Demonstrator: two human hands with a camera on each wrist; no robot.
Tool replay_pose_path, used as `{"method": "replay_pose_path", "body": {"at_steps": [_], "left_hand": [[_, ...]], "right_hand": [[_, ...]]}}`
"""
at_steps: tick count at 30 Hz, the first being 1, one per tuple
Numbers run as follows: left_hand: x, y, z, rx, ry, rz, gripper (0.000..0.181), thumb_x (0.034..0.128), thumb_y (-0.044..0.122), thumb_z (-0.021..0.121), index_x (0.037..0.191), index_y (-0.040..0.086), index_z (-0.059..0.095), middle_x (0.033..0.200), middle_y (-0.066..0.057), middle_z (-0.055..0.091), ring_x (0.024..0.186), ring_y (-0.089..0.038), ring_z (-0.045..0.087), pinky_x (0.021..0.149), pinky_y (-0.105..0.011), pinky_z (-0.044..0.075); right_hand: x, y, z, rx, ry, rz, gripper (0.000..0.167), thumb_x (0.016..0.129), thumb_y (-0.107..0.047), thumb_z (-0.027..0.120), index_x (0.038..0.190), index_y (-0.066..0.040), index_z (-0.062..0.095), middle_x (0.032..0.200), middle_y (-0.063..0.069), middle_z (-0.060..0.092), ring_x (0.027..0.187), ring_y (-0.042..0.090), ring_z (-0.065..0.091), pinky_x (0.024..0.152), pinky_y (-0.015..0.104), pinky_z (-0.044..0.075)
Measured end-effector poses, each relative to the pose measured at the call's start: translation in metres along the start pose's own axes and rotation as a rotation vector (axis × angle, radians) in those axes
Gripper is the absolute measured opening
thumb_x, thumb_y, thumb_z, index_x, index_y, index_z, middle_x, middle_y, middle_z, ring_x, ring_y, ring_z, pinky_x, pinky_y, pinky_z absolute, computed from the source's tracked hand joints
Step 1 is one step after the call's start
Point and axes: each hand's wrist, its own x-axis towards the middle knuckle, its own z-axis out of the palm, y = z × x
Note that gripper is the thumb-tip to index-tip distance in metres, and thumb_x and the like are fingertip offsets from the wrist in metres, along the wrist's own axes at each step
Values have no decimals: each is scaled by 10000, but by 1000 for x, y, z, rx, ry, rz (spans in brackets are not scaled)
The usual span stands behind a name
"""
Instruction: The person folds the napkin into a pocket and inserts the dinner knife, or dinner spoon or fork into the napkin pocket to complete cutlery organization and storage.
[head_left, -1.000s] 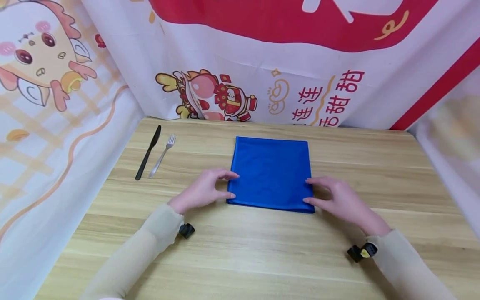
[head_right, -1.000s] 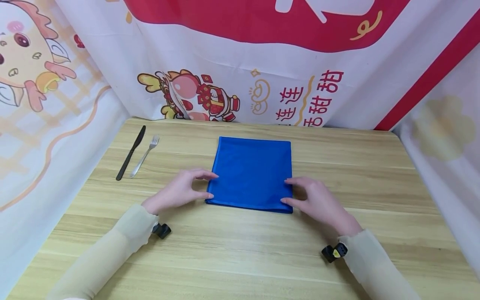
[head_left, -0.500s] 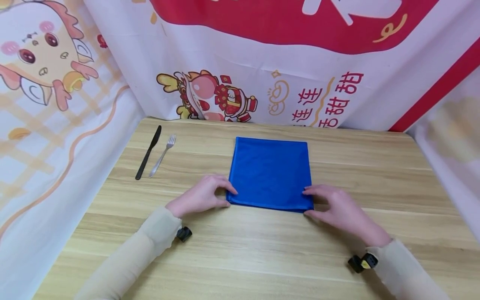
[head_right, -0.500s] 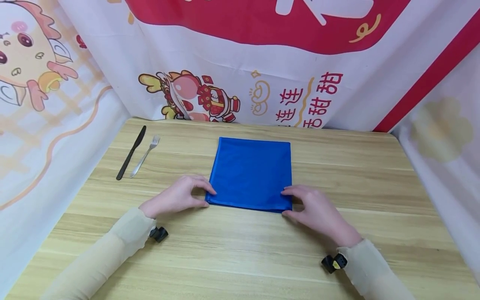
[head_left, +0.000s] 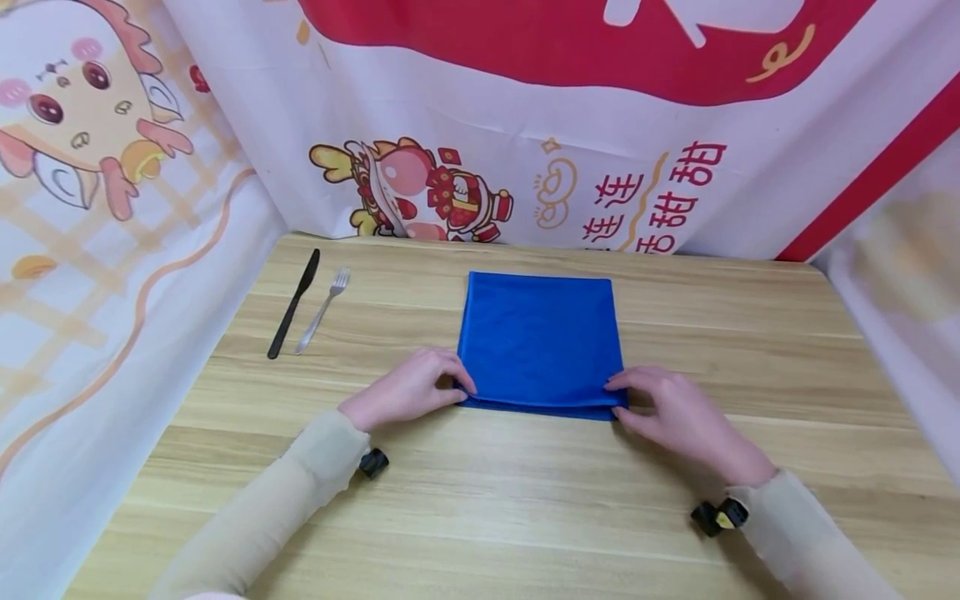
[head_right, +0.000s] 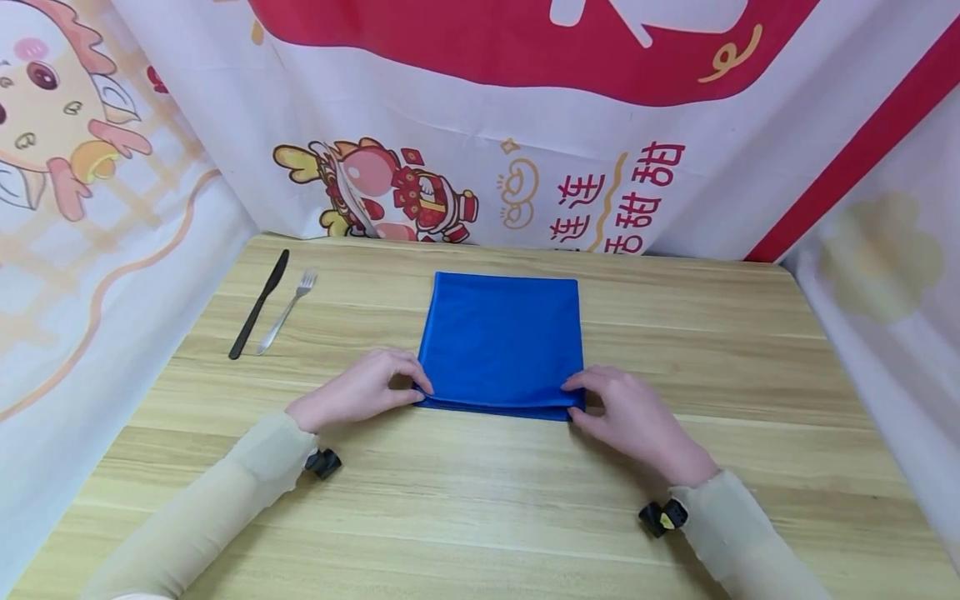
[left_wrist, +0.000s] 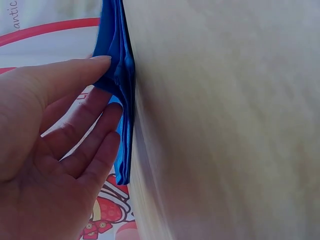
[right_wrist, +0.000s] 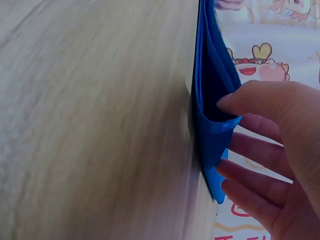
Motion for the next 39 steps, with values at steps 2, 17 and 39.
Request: {"method": "replay_pose_path", "body": {"at_steps": [2, 17, 39], "left_hand": [[0, 1, -1, -13, 8, -12, 95, 953, 138, 747, 1012, 209, 772, 1050, 101, 706, 1046, -121, 625, 987, -380, 484], [0, 0, -4, 22, -36, 11, 15, 941, 202, 767, 947, 207, 780, 953, 162, 679, 882, -131, 602, 814, -309, 499], [-1, 6, -3, 62, -32, -20, 110, 927, 183, 784, 1036, 194, 783, 1040, 95, 712, 951, -102, 622, 877, -302, 506]], "right_hand": [[1, -1, 0, -13, 10, -8, 306, 870, -170, 834, 1160, -117, 751, 1186, 73, 718, 1119, 286, 667, 917, 507, 541], [4, 3, 7, -98, 29, -40, 226, 816, -107, 836, 1022, -126, 745, 1048, 17, 701, 905, 175, 665, 788, 417, 579], [-5, 8, 4, 32, 40, -40, 189, 843, -71, 837, 1005, -138, 766, 1045, 15, 733, 929, 174, 695, 792, 408, 591]]}}
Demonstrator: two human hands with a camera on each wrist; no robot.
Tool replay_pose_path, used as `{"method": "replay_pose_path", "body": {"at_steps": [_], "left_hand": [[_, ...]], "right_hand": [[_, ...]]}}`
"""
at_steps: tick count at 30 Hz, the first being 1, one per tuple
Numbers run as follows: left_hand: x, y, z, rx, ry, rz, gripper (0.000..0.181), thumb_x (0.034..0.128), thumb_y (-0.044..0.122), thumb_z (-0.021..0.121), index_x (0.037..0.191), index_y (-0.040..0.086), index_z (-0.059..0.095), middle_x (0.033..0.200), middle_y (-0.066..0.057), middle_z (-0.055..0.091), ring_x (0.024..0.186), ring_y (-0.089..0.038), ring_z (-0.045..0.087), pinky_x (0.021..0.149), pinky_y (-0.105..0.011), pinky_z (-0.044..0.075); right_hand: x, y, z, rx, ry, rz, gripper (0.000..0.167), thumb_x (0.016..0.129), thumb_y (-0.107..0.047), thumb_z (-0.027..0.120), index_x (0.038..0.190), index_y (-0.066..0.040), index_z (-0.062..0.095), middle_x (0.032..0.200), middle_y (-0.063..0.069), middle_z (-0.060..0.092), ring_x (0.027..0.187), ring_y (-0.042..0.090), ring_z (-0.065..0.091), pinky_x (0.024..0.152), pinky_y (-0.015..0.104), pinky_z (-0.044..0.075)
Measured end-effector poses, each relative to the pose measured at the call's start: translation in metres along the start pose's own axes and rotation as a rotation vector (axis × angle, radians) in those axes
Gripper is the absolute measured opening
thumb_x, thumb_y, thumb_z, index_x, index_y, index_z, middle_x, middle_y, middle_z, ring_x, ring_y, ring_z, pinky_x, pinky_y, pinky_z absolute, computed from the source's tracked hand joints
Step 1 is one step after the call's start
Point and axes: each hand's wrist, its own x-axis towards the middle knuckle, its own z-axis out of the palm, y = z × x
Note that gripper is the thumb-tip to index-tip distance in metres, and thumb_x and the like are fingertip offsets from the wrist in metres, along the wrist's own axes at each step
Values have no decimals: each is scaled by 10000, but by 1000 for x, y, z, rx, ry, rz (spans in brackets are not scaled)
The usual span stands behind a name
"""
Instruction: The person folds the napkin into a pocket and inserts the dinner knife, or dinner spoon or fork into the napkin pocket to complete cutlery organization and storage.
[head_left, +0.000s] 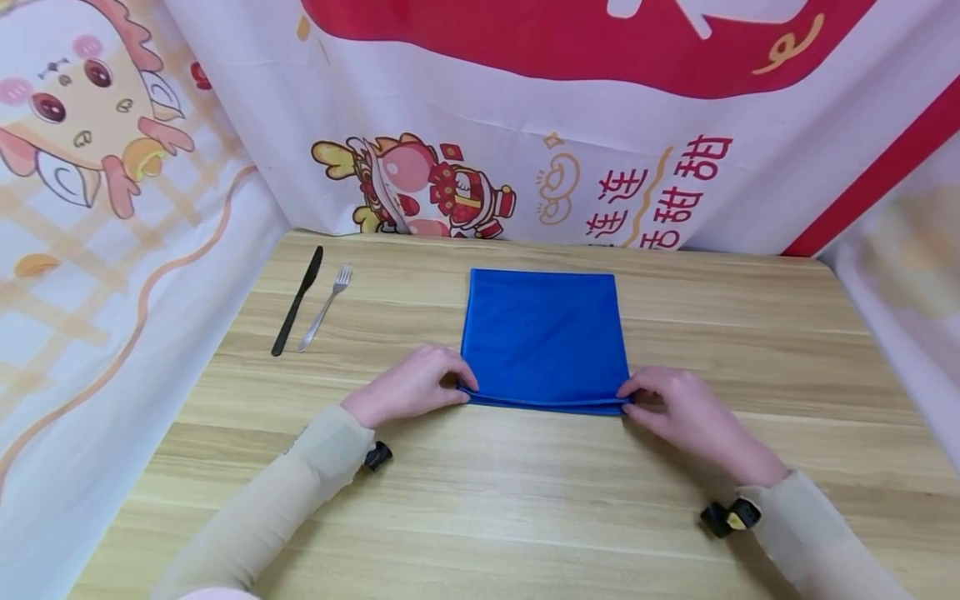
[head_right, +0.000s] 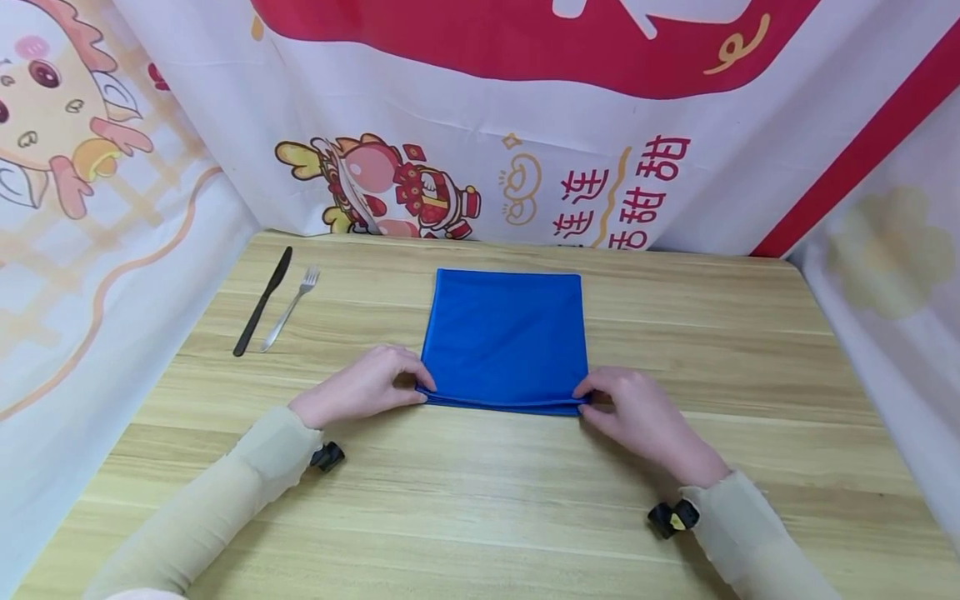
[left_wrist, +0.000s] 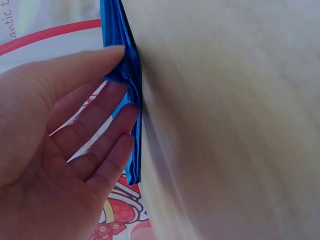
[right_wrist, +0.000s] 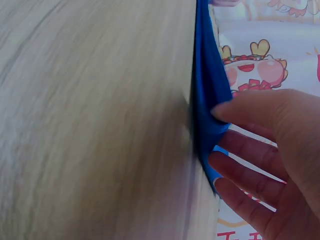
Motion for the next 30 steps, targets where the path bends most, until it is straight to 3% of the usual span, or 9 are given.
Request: {"method": "replay_pose_path", "body": {"at_steps": [5, 12, 21, 26, 30], "left_hand": [[1, 3, 0, 46, -29, 12, 176, 895, 218, 820, 1069, 212, 793, 1067, 103, 702, 982, -77, 601, 882, -277, 488], [2, 7, 0, 60, -37, 26, 111, 920, 184, 791, 1029, 199, 803, 1020, 98, 701, 975, -88, 608, 899, -295, 497], [3, 1, -2, 61, -29, 45, 26, 921, 204, 791, 938, 187, 797, 935, 136, 686, 893, -79, 614, 846, -272, 514], [3, -2, -3, 38, -33, 39, 39, 924, 223, 788, 893, 200, 789, 916, 159, 676, 880, -75, 613, 833, -261, 515], [4, -1, -4, 2, -46, 14, 48, 902, 243, 812, 921, 204, 792, 940, 147, 686, 890, -109, 619, 823, -280, 519]], "right_hand": [[2, -7, -2, -29, -39, 19, 223, 837, -163, 865, 1040, -148, 772, 1093, 29, 733, 1017, 224, 685, 863, 462, 568], [2, -8, 0, -57, -27, -25, 173, 826, -100, 863, 969, -159, 784, 1056, 28, 737, 1061, 278, 676, 900, 512, 546], [1, 0, 0, -12, -48, -35, 191, 804, -23, 863, 906, -172, 798, 952, -70, 705, 903, 140, 669, 805, 394, 587], [0, 1, 0, 12, -47, -37, 212, 813, -4, 849, 900, -190, 795, 946, -89, 700, 889, 132, 667, 793, 393, 585], [-1, 1, -2, 32, -74, 13, 177, 824, -71, 860, 937, -193, 799, 966, -92, 706, 916, 133, 669, 820, 408, 582]]}}
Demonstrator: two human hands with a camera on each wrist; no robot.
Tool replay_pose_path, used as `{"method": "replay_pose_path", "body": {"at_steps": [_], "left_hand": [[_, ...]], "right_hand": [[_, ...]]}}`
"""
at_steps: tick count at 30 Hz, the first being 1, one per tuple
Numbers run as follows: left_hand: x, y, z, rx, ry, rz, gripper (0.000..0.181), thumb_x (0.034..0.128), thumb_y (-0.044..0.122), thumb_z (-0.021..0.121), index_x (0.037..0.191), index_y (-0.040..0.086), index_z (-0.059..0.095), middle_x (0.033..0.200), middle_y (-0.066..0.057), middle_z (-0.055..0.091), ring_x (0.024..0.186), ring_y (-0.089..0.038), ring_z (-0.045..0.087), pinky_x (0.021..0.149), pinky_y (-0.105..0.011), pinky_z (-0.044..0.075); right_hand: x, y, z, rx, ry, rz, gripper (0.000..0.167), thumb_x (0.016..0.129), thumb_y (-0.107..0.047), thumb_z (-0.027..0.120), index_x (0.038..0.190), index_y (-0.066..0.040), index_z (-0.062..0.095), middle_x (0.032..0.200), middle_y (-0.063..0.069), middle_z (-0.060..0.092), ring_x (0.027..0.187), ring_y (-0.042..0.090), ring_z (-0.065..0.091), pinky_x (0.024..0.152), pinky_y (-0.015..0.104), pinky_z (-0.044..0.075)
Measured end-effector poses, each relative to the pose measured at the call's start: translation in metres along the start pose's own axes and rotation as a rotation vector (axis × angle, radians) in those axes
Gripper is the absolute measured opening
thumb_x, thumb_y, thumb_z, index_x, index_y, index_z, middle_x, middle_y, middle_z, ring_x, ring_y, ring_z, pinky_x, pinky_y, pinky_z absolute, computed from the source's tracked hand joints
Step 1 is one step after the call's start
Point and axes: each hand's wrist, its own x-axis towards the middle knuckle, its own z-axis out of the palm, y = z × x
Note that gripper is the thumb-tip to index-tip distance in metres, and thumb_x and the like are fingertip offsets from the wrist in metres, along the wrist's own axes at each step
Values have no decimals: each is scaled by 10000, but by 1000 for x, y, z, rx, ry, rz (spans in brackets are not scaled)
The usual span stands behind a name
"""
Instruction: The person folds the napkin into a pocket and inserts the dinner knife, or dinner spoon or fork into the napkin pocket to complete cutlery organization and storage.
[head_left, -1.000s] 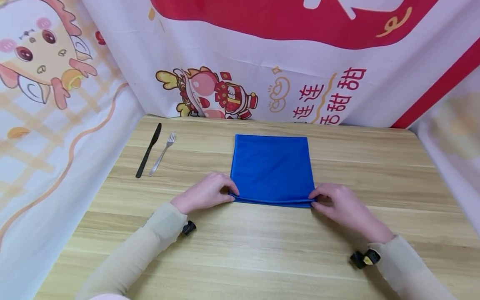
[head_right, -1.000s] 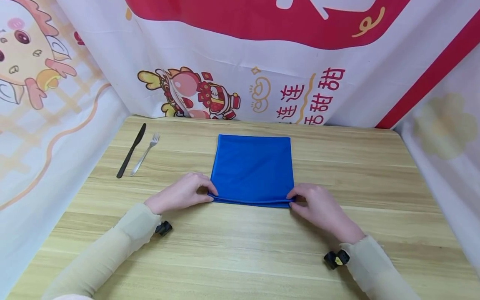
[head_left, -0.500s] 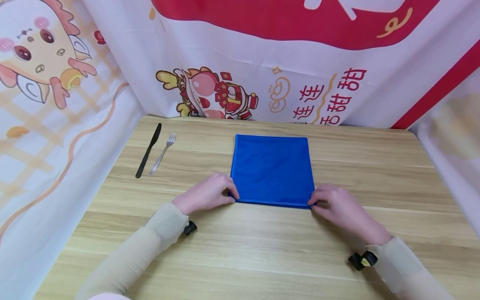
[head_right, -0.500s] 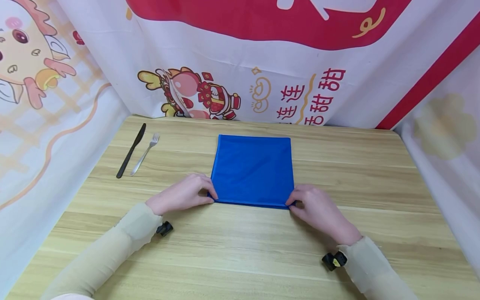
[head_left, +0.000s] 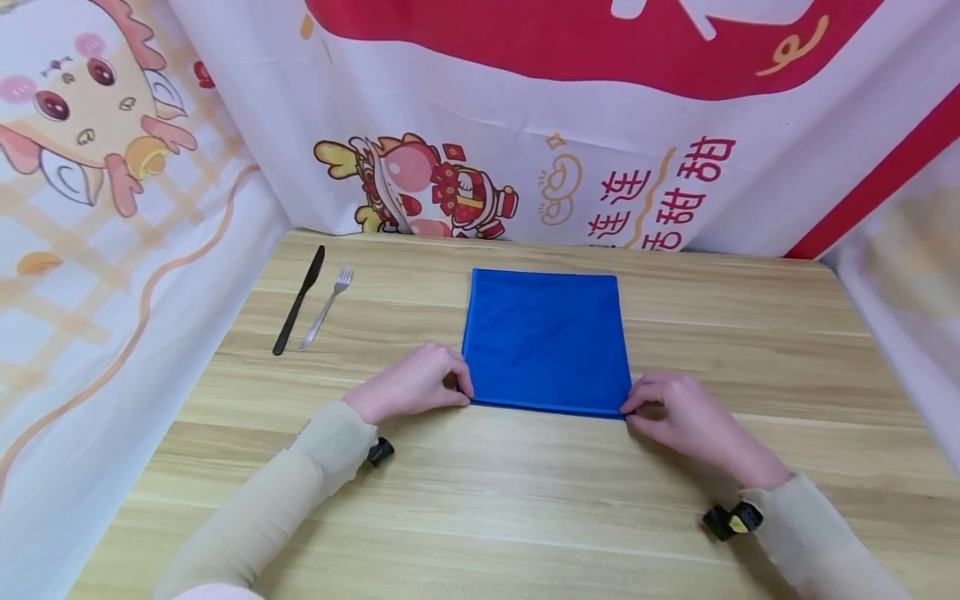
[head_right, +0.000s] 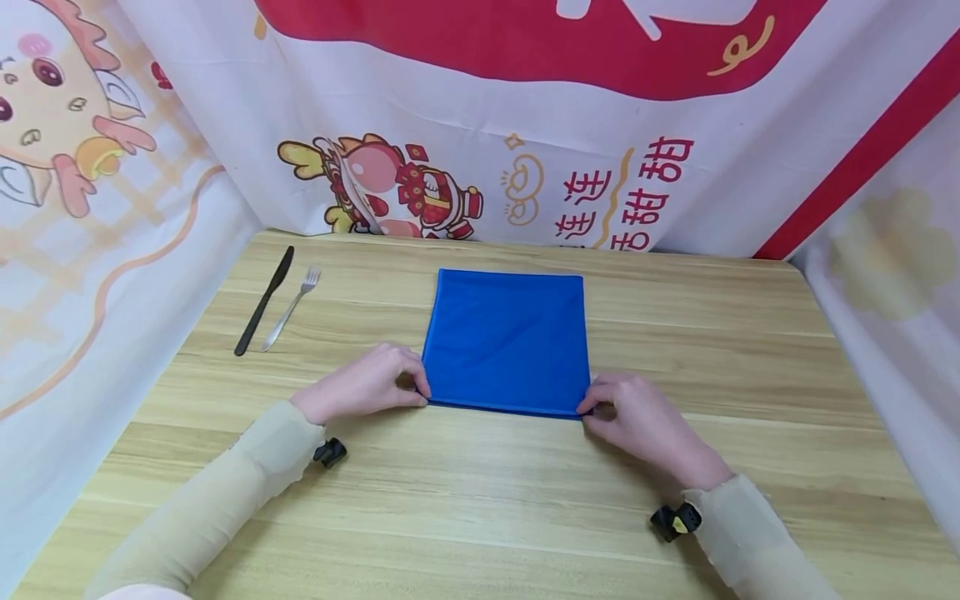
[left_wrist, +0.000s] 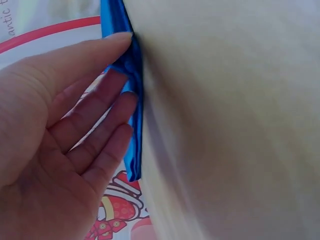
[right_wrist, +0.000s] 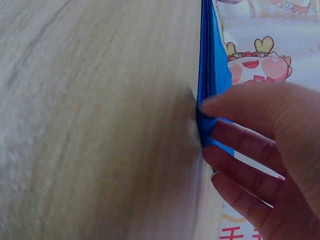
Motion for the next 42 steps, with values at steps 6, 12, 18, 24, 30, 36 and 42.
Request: {"method": "replay_pose_path", "body": {"at_steps": [6, 12, 18, 24, 30, 36, 42], "left_hand": [[6, 4, -12, -91, 33, -41, 276, 863, 320, 845, 1087, 169, 792, 1067, 104, 711, 988, -128, 639, 857, -310, 541], [20, 5, -41, -122, 132, -67, 318, 913, 274, 801, 1186, 121, 751, 1154, 7, 714, 1078, -211, 647, 917, -424, 541], [47, -11, -67, -77, 230, -82, 397, 918, 317, 792, 1268, 151, 706, 1215, -38, 689, 1104, -197, 599, 967, -463, 502], [75, -31, -86, -88, 265, -86, 459, 921, 317, 789, 1301, 85, 681, 1211, -111, 687, 1103, -283, 618, 953, -439, 508], [93, -43, -98, -99, 295, -146, 409, 934, 266, 778, 1281, 71, 685, 1166, -102, 688, 1064, -249, 617, 932, -395, 501], [104, -58, -98, -137, 293, -207, 393, 947, 253, 762, 1284, 65, 687, 1154, -96, 681, 1037, -222, 607, 920, -383, 508], [115, -75, -84, -188, 273, -278, 388, 957, 263, 750, 1295, 82, 687, 1164, -74, 673, 1052, -231, 603, 946, -400, 494]], "right_hand": [[-4, 3, -13, 81, 50, 94, 256, 851, -252, 861, 1069, -141, 786, 1034, -28, 738, 957, 175, 682, 822, 437, 585], [-4, 7, -25, 92, 153, 168, 362, 882, -310, 829, 1150, -78, 759, 1079, 60, 746, 957, 241, 693, 788, 483, 587], [0, 9, -20, 166, 185, 240, 366, 897, -299, 815, 1145, -36, 749, 1036, 100, 750, 899, 246, 719, 752, 360, 596], [-1, 10, -7, 193, 150, 324, 357, 861, -329, 847, 1089, -69, 760, 928, 10, 738, 804, 166, 676, 683, 245, 558], [-5, 6, 0, 190, 128, 365, 288, 829, -347, 871, 944, -105, 767, 803, -28, 693, 711, 172, 615, 612, 256, 524], [-6, 1, 2, 185, 108, 403, 297, 817, -382, 874, 916, -124, 765, 770, -28, 671, 696, 188, 588, 594, 276, 498], [-4, -1, 5, 171, 103, 397, 254, 823, -328, 878, 909, -115, 768, 751, -28, 651, 688, 184, 566, 595, 276, 483]]}}
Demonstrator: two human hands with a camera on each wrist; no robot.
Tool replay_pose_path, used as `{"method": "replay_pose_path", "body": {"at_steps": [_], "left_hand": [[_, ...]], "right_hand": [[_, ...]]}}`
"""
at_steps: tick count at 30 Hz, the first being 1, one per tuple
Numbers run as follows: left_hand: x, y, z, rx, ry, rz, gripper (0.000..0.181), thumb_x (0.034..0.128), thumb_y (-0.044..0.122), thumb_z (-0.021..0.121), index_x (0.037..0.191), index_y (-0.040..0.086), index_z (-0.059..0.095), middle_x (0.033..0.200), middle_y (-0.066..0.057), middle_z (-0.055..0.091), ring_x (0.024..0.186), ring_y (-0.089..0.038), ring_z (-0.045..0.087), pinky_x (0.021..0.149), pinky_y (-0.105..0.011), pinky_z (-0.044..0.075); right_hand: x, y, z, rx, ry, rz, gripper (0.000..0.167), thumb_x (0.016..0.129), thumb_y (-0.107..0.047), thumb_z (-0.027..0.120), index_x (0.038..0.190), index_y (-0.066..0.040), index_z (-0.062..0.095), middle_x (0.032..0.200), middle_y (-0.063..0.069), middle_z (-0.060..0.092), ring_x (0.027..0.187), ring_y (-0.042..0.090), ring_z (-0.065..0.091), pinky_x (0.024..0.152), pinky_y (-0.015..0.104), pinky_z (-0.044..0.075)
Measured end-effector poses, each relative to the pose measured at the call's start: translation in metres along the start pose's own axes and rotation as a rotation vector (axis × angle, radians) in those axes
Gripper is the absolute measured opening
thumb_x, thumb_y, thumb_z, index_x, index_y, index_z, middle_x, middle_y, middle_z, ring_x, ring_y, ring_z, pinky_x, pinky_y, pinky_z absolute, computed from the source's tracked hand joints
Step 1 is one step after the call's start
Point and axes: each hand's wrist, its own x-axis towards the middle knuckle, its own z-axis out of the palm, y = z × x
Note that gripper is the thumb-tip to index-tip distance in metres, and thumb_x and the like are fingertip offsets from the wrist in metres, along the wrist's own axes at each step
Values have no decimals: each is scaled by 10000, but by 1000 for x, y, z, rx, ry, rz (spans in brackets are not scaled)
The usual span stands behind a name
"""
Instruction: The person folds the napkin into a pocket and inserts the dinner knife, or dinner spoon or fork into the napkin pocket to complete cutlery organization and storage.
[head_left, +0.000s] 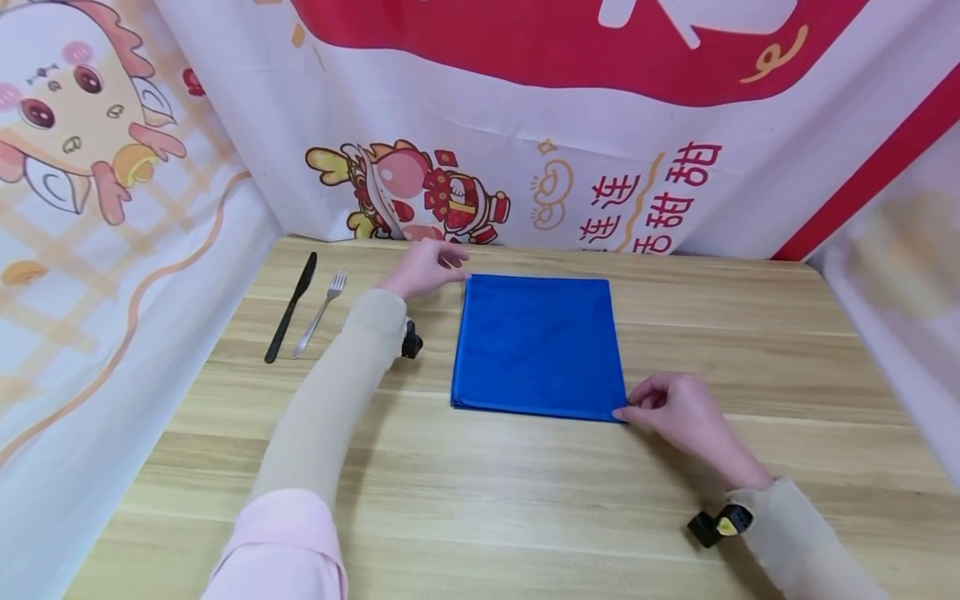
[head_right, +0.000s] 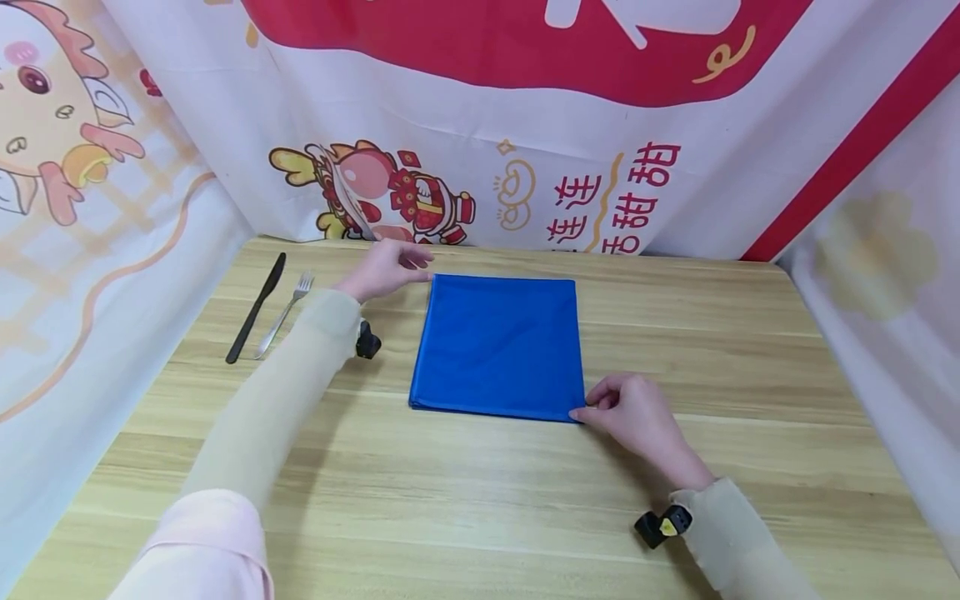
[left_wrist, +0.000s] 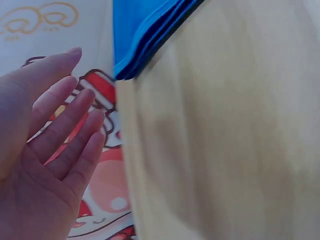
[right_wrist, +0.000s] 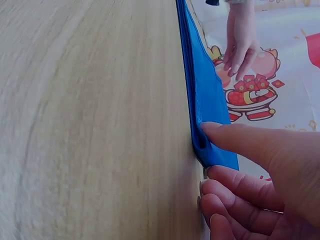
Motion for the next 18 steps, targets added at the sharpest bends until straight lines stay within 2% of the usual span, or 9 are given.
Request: {"method": "replay_pose_path", "body": {"at_steps": [4, 9, 14, 18], "left_hand": [[5, -6, 17, 31, -15, -43, 404, 977, 252, 723, 1341, 90, 656, 1255, -78, 654, 1124, -231, 593, 997, -396, 476], [12, -9, 32, 114, -16, -34, 390, 1001, 193, 686, 1361, 54, 636, 1310, -99, 637, 1185, -230, 572, 1052, -390, 437], [14, -6, 37, 159, -7, -27, 312, 1001, 154, 678, 1295, 50, 680, 1245, -96, 641, 1120, -234, 559, 1024, -397, 442], [14, -5, 37, 133, 3, -53, 261, 994, 144, 686, 1241, 63, 700, 1193, -82, 634, 1076, -233, 552, 996, -395, 452]], "right_hand": [[0, -2, 0, -8, 10, -9, 230, 827, -310, 878, 887, -115, 770, 746, -34, 655, 683, 173, 563, 596, 272, 478], [-1, -3, 0, -25, 7, -17, 201, 839, -289, 869, 873, -116, 773, 744, -41, 657, 678, 167, 562, 601, 276, 474], [0, -4, 1, -41, -3, -10, 191, 848, -276, 860, 877, -110, 771, 730, -46, 649, 674, 164, 556, 606, 277, 468], [0, -6, 1, -40, -9, -10, 192, 851, -268, 858, 874, -100, 768, 729, -46, 648, 673, 159, 555, 603, 273, 467]]}}
